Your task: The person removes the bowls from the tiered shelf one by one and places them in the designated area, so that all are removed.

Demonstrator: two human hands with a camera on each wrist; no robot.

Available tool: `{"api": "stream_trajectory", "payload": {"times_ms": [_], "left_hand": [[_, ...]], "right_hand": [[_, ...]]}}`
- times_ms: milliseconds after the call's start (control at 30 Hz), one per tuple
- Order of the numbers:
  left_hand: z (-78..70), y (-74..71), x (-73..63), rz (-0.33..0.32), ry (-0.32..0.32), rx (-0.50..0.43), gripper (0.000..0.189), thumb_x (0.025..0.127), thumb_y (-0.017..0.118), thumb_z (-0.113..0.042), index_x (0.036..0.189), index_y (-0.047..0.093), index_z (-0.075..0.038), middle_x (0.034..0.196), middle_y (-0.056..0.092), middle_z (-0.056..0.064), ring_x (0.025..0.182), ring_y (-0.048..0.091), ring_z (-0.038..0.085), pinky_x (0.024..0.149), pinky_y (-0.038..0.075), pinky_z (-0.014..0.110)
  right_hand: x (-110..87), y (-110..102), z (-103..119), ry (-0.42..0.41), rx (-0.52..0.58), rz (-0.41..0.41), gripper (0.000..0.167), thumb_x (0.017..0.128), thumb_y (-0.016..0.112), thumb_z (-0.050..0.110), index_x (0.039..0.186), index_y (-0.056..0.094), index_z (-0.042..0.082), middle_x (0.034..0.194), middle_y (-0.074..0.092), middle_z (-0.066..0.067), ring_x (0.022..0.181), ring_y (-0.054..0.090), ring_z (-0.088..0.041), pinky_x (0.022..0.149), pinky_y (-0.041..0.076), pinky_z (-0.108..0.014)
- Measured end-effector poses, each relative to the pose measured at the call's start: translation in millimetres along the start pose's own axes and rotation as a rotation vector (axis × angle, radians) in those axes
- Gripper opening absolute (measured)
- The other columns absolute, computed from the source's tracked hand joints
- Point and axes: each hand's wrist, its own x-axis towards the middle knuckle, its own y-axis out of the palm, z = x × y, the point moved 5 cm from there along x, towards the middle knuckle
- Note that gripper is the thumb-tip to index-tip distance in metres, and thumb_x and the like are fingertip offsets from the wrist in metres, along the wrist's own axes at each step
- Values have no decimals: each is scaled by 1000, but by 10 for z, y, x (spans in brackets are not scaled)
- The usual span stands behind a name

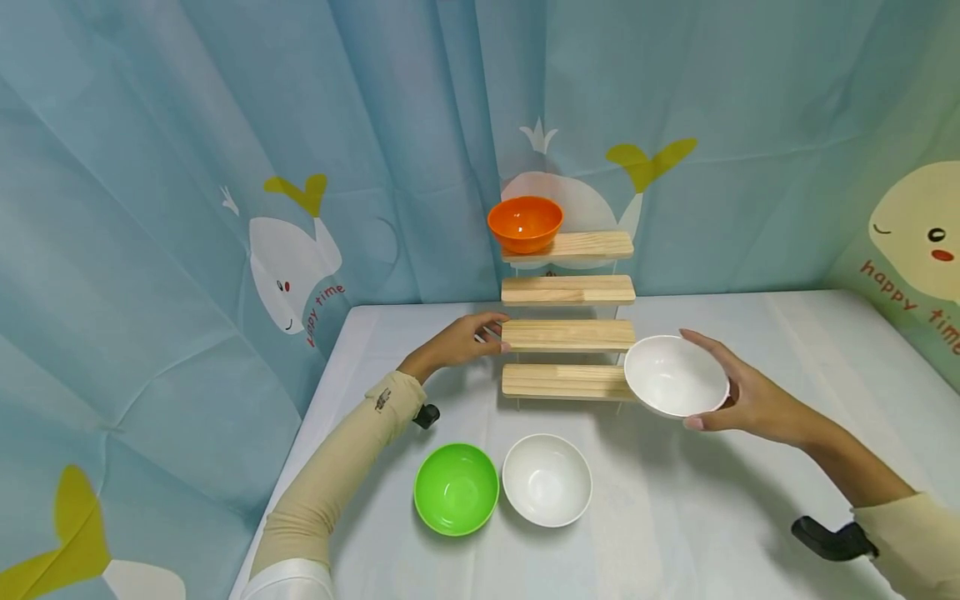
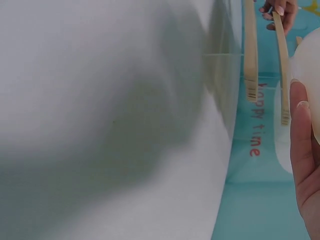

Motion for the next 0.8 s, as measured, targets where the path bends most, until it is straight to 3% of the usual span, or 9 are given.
{"api": "stream_trajectory", "payload": {"times_ms": [233, 800], "left_hand": [[-10, 1, -3, 8, 1, -4, 56, 98, 68, -34, 148, 50, -16, 131, 59, 9, 113, 62, 19, 96, 54, 32], [-35, 4, -28, -4, -16, 2, 58, 97, 68, -37, 148, 50, -16, 132, 59, 8, 113, 62, 19, 94, 54, 33]], "right_hand": [[-52, 103, -67, 45, -2, 50, 113, 75, 85, 4, 162, 15, 21, 140, 31, -12, 94, 62, -10, 68, 59, -28], [-220, 311, -212, 30, 92, 134, 109, 75, 83, 3, 161, 17, 16, 138, 34, -23, 97, 63, -9, 69, 59, -29]]}}
